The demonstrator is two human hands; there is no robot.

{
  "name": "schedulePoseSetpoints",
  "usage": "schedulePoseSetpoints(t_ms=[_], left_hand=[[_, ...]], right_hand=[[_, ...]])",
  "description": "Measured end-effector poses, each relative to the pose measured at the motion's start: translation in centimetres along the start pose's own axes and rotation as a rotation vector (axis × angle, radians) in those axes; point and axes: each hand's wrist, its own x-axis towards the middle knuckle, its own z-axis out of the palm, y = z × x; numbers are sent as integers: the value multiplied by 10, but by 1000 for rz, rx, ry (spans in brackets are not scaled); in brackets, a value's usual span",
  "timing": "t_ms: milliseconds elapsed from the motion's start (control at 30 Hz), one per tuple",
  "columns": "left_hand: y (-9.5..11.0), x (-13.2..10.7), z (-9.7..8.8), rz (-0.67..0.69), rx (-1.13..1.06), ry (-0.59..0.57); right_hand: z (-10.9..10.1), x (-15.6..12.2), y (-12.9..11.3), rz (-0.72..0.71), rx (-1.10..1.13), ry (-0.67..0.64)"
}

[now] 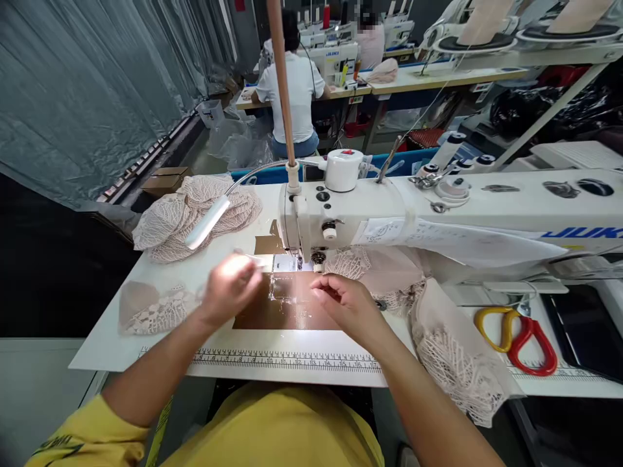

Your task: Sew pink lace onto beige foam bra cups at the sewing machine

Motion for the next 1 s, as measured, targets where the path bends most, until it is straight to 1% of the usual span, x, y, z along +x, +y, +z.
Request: schedulePoseSetpoints(t_ms=[33, 67, 100, 133, 167, 200, 267, 333, 433, 467, 533, 633, 733, 800, 900, 1000], left_hand=[[8, 3, 18, 69, 164, -132], [17, 4, 36, 128, 277, -295], [25, 4, 51, 152, 297, -349], [33, 2, 62, 163, 317, -381], [39, -1, 69, 174, 325, -404], [44, -5, 72, 177, 325, -410], [48, -10, 65, 167, 322, -433], [44, -11, 50, 166, 242, -481], [28, -4, 31, 187, -72, -581], [21, -2, 29, 197, -179, -590], [9, -1, 33, 217, -291, -548], [-4, -5, 52, 253, -241, -417], [-9, -8, 68, 246, -195, -367], [-10, -5, 73, 244, -205, -360], [-12, 4, 75, 252, -216, -347], [-16, 13, 78, 273, -205, -344]], right_hand=[[1, 5, -4, -28, -81, -23], [3, 11, -7, -60, -156, -44], [6, 17, -9, -90, -224, -64], [9, 22, -10, -111, -283, -77], [13, 26, -8, -127, -335, -77], [17, 30, -5, -144, -378, -74], [26, 33, 4, -192, -464, -88], [35, 33, 15, -257, -576, -99], [45, 31, 26, -330, -792, -111], [47, 31, 27, -347, -849, -114], [48, 31, 26, -371, -922, -115], [48, 32, 23, -370, -977, -85], [46, 34, 24, -353, -989, -50], [45, 35, 26, -365, -970, -36], [43, 38, 27, -382, -942, -41], [44, 41, 25, -337, -948, -37]])
